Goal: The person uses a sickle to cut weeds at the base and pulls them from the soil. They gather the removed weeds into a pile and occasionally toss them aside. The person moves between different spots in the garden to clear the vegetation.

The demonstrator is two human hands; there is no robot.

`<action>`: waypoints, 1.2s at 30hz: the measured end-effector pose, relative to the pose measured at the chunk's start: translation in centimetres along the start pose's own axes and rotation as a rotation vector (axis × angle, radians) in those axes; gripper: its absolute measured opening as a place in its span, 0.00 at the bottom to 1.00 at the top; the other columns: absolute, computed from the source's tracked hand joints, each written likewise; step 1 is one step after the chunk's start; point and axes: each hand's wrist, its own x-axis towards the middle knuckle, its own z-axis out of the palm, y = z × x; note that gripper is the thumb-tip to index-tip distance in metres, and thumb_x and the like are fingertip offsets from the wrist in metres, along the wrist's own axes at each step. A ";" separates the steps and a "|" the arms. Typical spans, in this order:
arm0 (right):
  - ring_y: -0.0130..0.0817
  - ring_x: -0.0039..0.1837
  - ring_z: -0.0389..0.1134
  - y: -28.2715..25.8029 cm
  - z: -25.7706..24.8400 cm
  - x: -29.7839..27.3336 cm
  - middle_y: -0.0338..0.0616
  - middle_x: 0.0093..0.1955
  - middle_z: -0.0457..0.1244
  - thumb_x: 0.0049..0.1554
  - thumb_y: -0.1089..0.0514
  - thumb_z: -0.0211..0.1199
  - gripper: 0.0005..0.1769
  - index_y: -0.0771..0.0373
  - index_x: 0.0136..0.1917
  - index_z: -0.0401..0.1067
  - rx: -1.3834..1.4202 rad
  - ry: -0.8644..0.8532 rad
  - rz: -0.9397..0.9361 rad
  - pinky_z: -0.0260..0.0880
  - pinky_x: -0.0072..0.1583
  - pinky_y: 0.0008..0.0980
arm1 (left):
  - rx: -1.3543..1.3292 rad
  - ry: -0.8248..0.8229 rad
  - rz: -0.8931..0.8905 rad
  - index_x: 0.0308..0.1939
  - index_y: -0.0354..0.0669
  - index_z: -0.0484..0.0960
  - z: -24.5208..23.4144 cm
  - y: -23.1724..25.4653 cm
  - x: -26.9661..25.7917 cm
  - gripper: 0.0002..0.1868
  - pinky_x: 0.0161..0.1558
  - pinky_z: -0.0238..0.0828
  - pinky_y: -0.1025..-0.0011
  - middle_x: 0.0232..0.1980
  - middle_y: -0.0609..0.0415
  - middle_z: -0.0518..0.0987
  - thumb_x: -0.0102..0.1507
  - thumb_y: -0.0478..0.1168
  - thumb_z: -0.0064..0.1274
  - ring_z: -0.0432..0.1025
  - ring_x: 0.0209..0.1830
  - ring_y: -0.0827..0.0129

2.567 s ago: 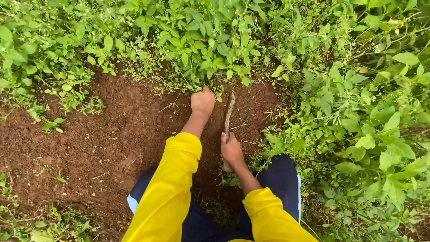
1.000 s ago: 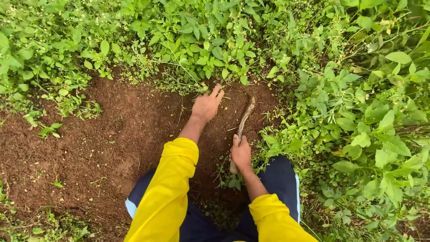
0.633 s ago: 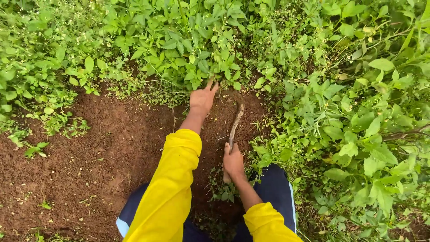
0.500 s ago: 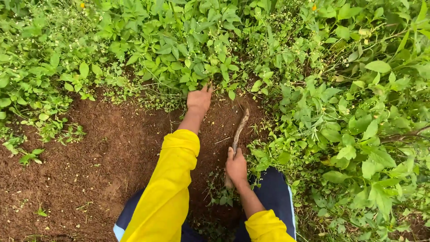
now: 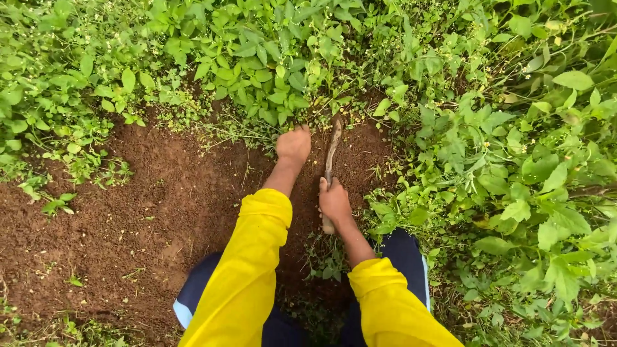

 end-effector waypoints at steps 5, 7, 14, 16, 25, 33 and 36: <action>0.39 0.31 0.72 -0.6 -0.7 -1.0 0.49 0.32 0.68 0.68 0.43 0.43 0.23 0.63 0.56 0.68 -0.011 -0.017 0.001 0.76 0.44 0.43 | -0.063 0.005 -0.006 0.54 0.38 0.78 1.4 0.2 0.6 0.14 0.28 0.80 0.50 0.47 0.45 0.81 0.71 0.35 0.38 0.82 0.34 0.52; 0.39 0.32 0.71 0.6 -0.8 -2.9 0.51 0.33 0.67 0.70 0.44 0.43 0.23 0.65 0.58 0.68 0.011 -0.045 0.029 0.75 0.45 0.42 | -0.045 0.040 -0.027 0.51 0.37 0.79 1.9 0.2 0.7 0.12 0.27 0.79 0.49 0.43 0.44 0.82 0.70 0.35 0.41 0.82 0.34 0.51; 0.41 0.31 0.73 -0.8 -1.6 -0.1 0.48 0.29 0.68 0.68 0.40 0.43 0.25 0.63 0.54 0.68 -0.051 -0.050 -0.033 0.74 0.43 0.45 | -0.134 -0.070 -0.033 0.53 0.35 0.77 -0.3 0.2 -0.2 0.13 0.31 0.81 0.47 0.45 0.42 0.81 0.70 0.33 0.39 0.82 0.38 0.47; 0.37 0.30 0.69 -0.5 -1.5 -2.2 0.49 0.32 0.66 0.71 0.45 0.43 0.22 0.66 0.59 0.67 0.061 -0.072 0.033 0.74 0.42 0.40 | -0.166 -0.079 -0.044 0.54 0.35 0.77 0.3 0.5 0.3 0.13 0.31 0.80 0.46 0.45 0.42 0.81 0.69 0.33 0.39 0.82 0.37 0.47; 0.39 0.29 0.71 -1.2 -1.4 -0.5 0.47 0.29 0.67 0.68 0.43 0.44 0.23 0.65 0.56 0.67 -0.016 -0.055 -0.028 0.75 0.43 0.43 | -0.188 -0.144 -0.096 0.60 0.34 0.76 -2.5 0.8 -1.3 0.17 0.35 0.84 0.52 0.46 0.38 0.83 0.72 0.35 0.36 0.82 0.38 0.49; 0.39 0.28 0.71 0.3 -1.7 -1.0 0.48 0.29 0.66 0.68 0.44 0.45 0.23 0.66 0.53 0.68 0.027 -0.097 0.001 0.76 0.41 0.42 | -0.192 -0.170 -0.120 0.61 0.35 0.76 -1.1 0.0 -1.4 0.17 0.33 0.84 0.53 0.42 0.39 0.84 0.72 0.35 0.37 0.82 0.35 0.50; 0.38 0.29 0.71 -1.1 -1.6 -1.2 0.48 0.30 0.67 0.67 0.44 0.46 0.22 0.65 0.53 0.69 0.004 -0.097 -0.018 0.77 0.42 0.42 | -0.203 -0.165 -0.117 0.62 0.38 0.76 -0.8 -0.5 -1.7 0.17 0.31 0.83 0.56 0.48 0.39 0.83 0.72 0.36 0.37 0.81 0.33 0.54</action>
